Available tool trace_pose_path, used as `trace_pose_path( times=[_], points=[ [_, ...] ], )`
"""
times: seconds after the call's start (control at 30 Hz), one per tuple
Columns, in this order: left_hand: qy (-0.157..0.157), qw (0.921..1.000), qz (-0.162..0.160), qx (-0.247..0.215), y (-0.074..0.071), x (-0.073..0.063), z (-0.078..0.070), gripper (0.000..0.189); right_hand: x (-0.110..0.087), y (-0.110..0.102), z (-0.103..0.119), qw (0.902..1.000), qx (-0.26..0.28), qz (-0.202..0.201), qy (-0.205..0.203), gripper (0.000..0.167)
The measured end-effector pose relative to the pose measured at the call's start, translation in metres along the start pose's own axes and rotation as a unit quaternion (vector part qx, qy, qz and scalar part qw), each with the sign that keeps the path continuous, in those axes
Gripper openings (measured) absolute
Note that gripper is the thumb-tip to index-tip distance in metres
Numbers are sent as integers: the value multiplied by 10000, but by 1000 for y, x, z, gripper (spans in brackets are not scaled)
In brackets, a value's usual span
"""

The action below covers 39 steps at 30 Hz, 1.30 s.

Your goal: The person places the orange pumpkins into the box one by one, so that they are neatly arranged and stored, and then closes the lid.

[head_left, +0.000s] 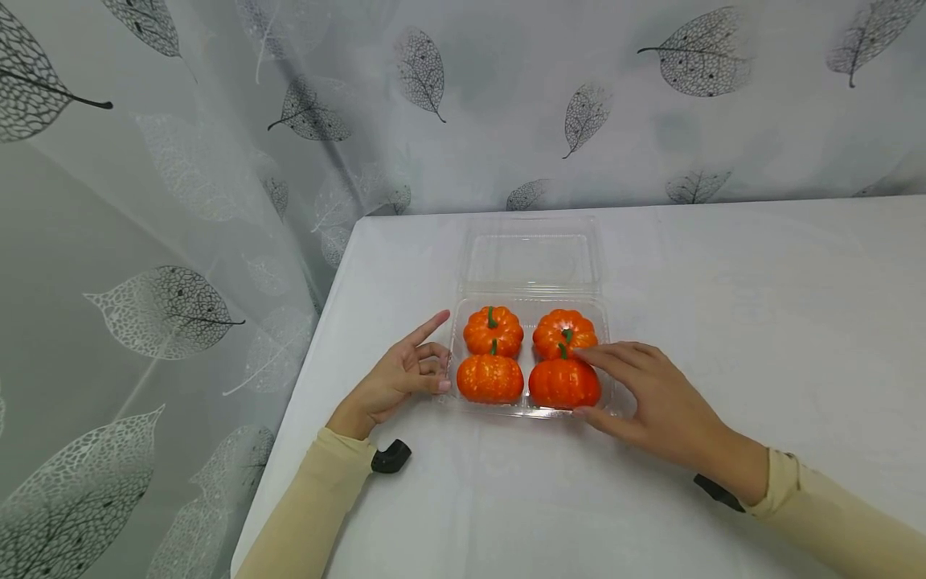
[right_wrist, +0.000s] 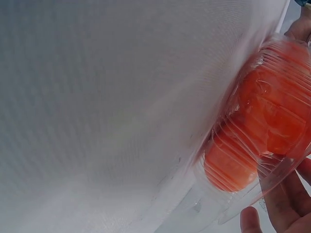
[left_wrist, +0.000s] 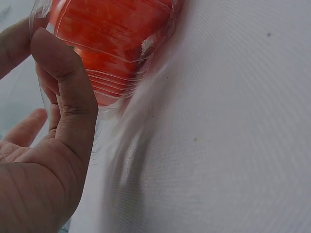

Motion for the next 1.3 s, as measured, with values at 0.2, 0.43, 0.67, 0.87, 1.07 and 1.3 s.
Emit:
trace_pose_path(
  times=[0.2, 0.43, 0.67, 0.87, 1.07, 1.3],
  points=[
    [4, 10000, 3, 39, 1, 1, -1, 100, -1, -3, -1, 9997, 197, 81, 149, 65],
    [-192, 9973, -358, 604, -5, 1, -2, 95, -2, -5, -5, 9988, 429, 119, 204, 63],
    [-172, 9923, -883, 846, -15, 3, -5, 72, -1, -7, -9, 9988, 456, 98, 140, 63],
    [36, 9870, -1438, 715, -25, 6, -18, 61, 6, -17, -8, 9989, 466, 30, 20, 64],
    [913, 9835, -1436, 619, -21, 11, -52, 65, 17, -34, -8, 9985, 520, -143, -37, 80],
    [2303, 9684, -933, -195, -13, 15, -97, 89, 34, -62, -7, 9931, 963, -639, -208, 89]
  ],
)
Point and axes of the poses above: each hand's wrist, its own x-axis towards the middle knuckle, its own y-axis out of the palm, z = x × y, the point moved 8 cm from there along x, towards the middle knuckle, and after that the axes turned 8 degrees about z, right-handed, at the moved point
